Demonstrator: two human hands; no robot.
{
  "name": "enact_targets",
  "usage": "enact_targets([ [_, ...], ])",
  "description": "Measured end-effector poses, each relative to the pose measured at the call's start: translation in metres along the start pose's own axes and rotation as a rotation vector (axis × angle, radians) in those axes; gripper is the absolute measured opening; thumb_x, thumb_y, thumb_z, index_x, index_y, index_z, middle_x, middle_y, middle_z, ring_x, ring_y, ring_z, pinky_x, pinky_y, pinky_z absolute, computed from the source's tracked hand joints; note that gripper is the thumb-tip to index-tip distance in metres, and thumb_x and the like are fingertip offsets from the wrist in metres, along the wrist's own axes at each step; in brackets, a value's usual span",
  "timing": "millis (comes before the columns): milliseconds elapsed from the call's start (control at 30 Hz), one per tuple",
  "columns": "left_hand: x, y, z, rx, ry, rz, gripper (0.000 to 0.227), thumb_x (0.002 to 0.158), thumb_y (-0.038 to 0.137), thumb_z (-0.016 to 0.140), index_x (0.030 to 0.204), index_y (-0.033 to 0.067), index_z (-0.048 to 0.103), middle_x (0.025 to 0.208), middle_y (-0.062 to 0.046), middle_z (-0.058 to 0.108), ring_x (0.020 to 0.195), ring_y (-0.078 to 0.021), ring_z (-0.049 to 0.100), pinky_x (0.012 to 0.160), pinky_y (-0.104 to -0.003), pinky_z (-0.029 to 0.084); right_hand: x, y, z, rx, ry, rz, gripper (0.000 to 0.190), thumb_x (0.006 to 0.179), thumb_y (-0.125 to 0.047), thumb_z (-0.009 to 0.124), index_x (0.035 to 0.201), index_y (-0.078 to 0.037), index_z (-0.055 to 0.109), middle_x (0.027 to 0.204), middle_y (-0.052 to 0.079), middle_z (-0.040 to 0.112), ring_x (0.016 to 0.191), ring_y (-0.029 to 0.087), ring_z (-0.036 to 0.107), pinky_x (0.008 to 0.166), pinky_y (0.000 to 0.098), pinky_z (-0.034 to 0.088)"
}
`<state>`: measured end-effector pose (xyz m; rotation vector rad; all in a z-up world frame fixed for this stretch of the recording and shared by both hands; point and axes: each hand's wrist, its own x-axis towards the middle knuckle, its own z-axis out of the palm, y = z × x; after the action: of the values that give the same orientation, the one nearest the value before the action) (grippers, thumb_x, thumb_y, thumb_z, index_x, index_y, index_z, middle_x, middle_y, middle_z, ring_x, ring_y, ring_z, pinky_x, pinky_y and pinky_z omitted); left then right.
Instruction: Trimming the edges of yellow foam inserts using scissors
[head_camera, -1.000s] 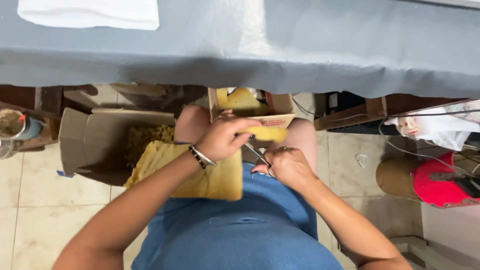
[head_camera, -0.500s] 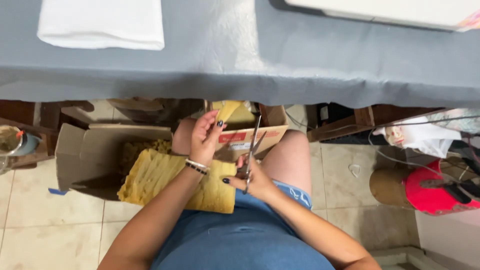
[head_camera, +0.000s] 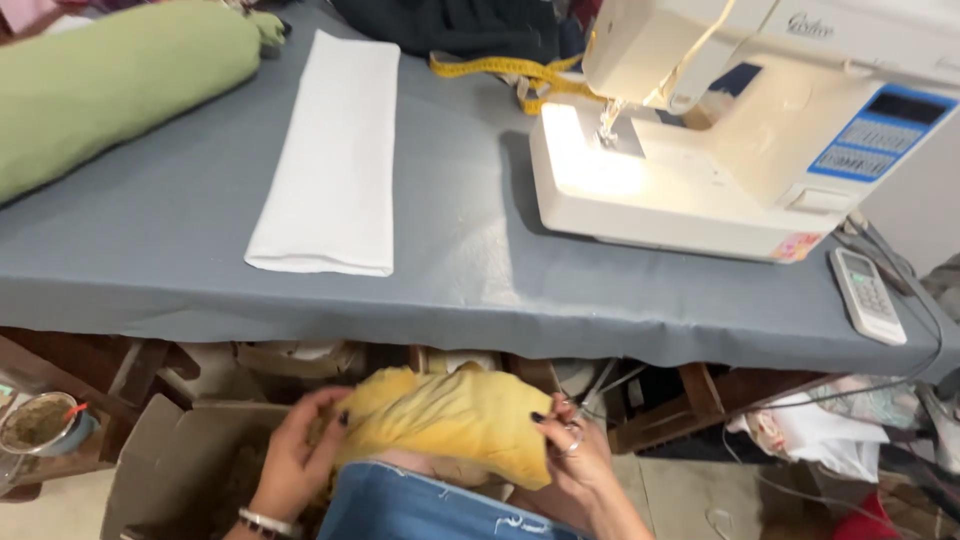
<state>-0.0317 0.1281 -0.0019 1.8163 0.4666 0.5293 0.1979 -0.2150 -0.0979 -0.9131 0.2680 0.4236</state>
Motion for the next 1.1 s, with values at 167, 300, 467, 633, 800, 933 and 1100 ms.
enact_targets([
  [167, -0.011, -0.010, 0.023, 0.024, -0.097, -0.010, 0.038, 0.091, 0.022, 0.060, 0.128, 0.0209, 0.068, 0.132, 0.000, 0.072, 0.117, -0.0151, 0.070, 0.095, -0.030, 0.053, -0.010, -0.061, 0.019, -0.325, -0.141, -0.030, 0.038, 0.079, 0.011, 0.074, 0.089, -0.016, 0.050, 0.080, 0.007, 0.053, 0.072, 0.020, 0.055, 0.068, 0.0342, 0.043],
  [300, -0.004, 0.000, 0.057, -0.008, -0.217, -0.017, 0.040, 0.094, 0.027, 0.054, 0.132, 0.0186, 0.065, 0.137, 0.000, 0.070, 0.127, -0.0172, 0.066, 0.105, -0.033, 0.048, 0.019, -0.072, -0.009, -0.615, -0.076, -0.262, 0.034, 0.084, 0.003, 0.078, 0.091, -0.013, 0.049, 0.086, 0.006, 0.058, 0.065, 0.015, 0.048, 0.051, 0.0324, 0.035],
  [467, 0.006, -0.006, 0.088, 0.106, -0.220, 0.044, 0.036, 0.094, 0.028, 0.059, 0.129, 0.0265, 0.068, 0.123, 0.001, 0.069, 0.118, -0.0178, 0.068, 0.092, -0.032, 0.056, 0.037, -0.059, -0.022, -0.590, 0.044, -0.251, 0.033, 0.085, 0.003, 0.078, 0.089, -0.010, 0.049, 0.080, 0.009, 0.053, 0.067, 0.021, 0.055, 0.054, 0.0360, 0.043],
  [633, 0.001, 0.011, 0.084, -0.051, -0.152, 0.033, 0.037, 0.092, 0.014, 0.062, 0.127, 0.0205, 0.070, 0.119, 0.003, 0.074, 0.046, -0.0040, 0.054, 0.039, -0.020, 0.045, 0.036, -0.068, -0.070, -0.909, 0.104, -0.409, 0.031, 0.083, -0.017, 0.082, 0.100, -0.013, 0.057, 0.085, 0.005, 0.064, 0.073, 0.015, 0.061, 0.068, 0.0319, 0.050],
  [800, -0.012, 0.026, 0.057, -0.107, -0.019, 0.280, 0.036, 0.091, 0.010, 0.060, 0.126, 0.0101, 0.067, 0.127, -0.007, 0.071, 0.120, -0.0206, 0.065, 0.106, -0.032, 0.045, -0.065, -0.130, -0.036, -1.207, 0.271, -0.001, 0.037, 0.092, -0.041, 0.068, 0.104, -0.006, 0.065, 0.091, 0.011, 0.068, 0.075, 0.024, 0.071, 0.065, 0.0341, 0.047],
  [933, -0.032, 0.020, 0.031, -0.159, 0.049, 0.089, 0.037, 0.088, 0.014, 0.065, 0.125, 0.0135, 0.069, 0.125, -0.001, 0.074, 0.114, -0.0135, 0.067, 0.103, -0.028, 0.046, -0.097, -0.128, -0.043, -1.542, 0.254, 0.022, 0.025, 0.096, -0.038, 0.065, 0.110, -0.018, 0.072, 0.082, 0.001, 0.075, 0.063, 0.020, 0.069, 0.070, 0.0307, 0.051],
  [1100, -0.061, 0.015, -0.008, -0.469, 0.063, -0.081, 0.054, 0.088, 0.005, 0.060, 0.141, 0.0054, 0.054, 0.134, -0.010, 0.066, 0.116, -0.0169, 0.065, 0.101, -0.030, 0.050, -0.104, -0.119, -0.011, -1.759, -0.454, -0.232, 0.037, 0.085, -0.052, 0.056, 0.106, -0.023, 0.068, 0.090, -0.006, 0.080, 0.084, 0.008, 0.073, 0.081, 0.0256, 0.052],
])
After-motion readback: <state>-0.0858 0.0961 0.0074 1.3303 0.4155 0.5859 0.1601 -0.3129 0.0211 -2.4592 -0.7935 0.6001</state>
